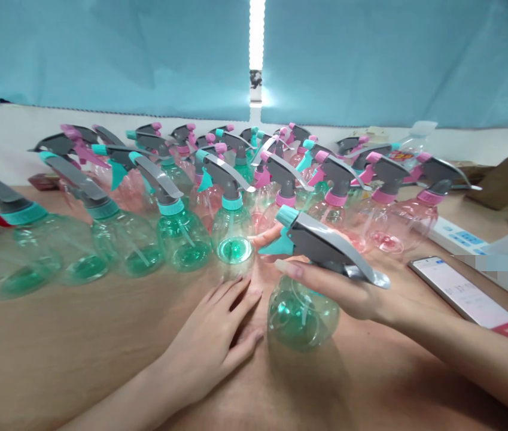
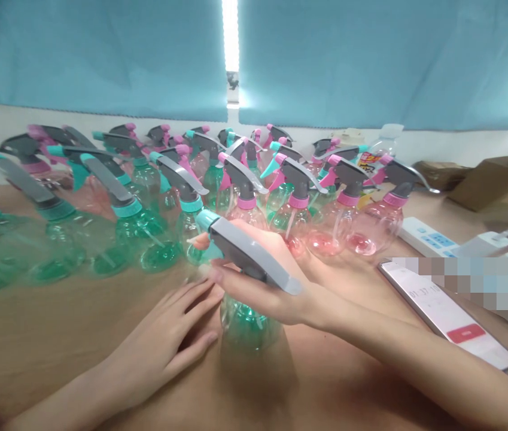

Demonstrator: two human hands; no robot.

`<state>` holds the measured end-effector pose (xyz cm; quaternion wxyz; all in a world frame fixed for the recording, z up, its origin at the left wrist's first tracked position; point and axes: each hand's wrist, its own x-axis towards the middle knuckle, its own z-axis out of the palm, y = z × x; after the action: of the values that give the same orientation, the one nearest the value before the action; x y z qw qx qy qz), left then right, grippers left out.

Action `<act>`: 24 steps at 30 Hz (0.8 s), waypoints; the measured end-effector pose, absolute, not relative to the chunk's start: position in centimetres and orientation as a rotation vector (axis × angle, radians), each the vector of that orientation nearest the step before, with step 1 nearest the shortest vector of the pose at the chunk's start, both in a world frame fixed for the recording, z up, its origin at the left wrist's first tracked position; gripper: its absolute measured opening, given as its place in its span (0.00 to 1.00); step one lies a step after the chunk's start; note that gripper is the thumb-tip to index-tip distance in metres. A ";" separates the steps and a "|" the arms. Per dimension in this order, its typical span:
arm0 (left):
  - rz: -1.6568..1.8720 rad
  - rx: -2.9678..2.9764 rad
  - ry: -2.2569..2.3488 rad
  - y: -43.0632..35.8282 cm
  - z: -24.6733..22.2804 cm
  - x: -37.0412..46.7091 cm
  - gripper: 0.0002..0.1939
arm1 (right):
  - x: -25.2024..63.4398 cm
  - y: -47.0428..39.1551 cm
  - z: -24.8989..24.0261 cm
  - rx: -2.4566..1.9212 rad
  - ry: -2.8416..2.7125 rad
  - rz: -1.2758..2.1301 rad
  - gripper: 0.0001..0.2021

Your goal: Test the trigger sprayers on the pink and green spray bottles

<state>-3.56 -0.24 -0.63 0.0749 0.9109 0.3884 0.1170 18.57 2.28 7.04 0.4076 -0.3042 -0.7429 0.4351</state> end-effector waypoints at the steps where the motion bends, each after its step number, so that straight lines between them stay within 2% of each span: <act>1: 0.358 2.729 1.163 -0.3 -0.6 -3.5 0.24 | 18.5 2.3 7.1 -0.762 -1.870 1.122 0.13; 5: 0.372 2.707 1.158 -0.3 -0.6 -3.5 0.24 | 18.4 2.1 7.3 -0.707 -1.841 1.166 0.15; 10: 0.365 2.706 1.166 -0.3 -0.6 -3.5 0.24 | 18.6 1.9 6.9 -0.829 -1.840 1.172 0.09; 18: 0.396 2.679 1.160 -0.4 -0.5 -3.4 0.24 | 18.7 2.4 6.7 -0.838 -1.875 1.040 0.15; 21: 0.360 2.693 1.165 -0.4 -0.5 -3.4 0.24 | 18.8 2.2 7.1 -0.862 -1.893 0.995 0.08; 24: 0.356 2.694 1.167 -0.4 -0.5 -3.4 0.24 | 18.8 2.2 7.1 -0.887 -1.923 0.976 0.08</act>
<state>-3.36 -0.36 -0.46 0.0919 0.9070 0.3931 0.1199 18.85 2.16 7.10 0.3939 -0.3495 -0.7582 0.3846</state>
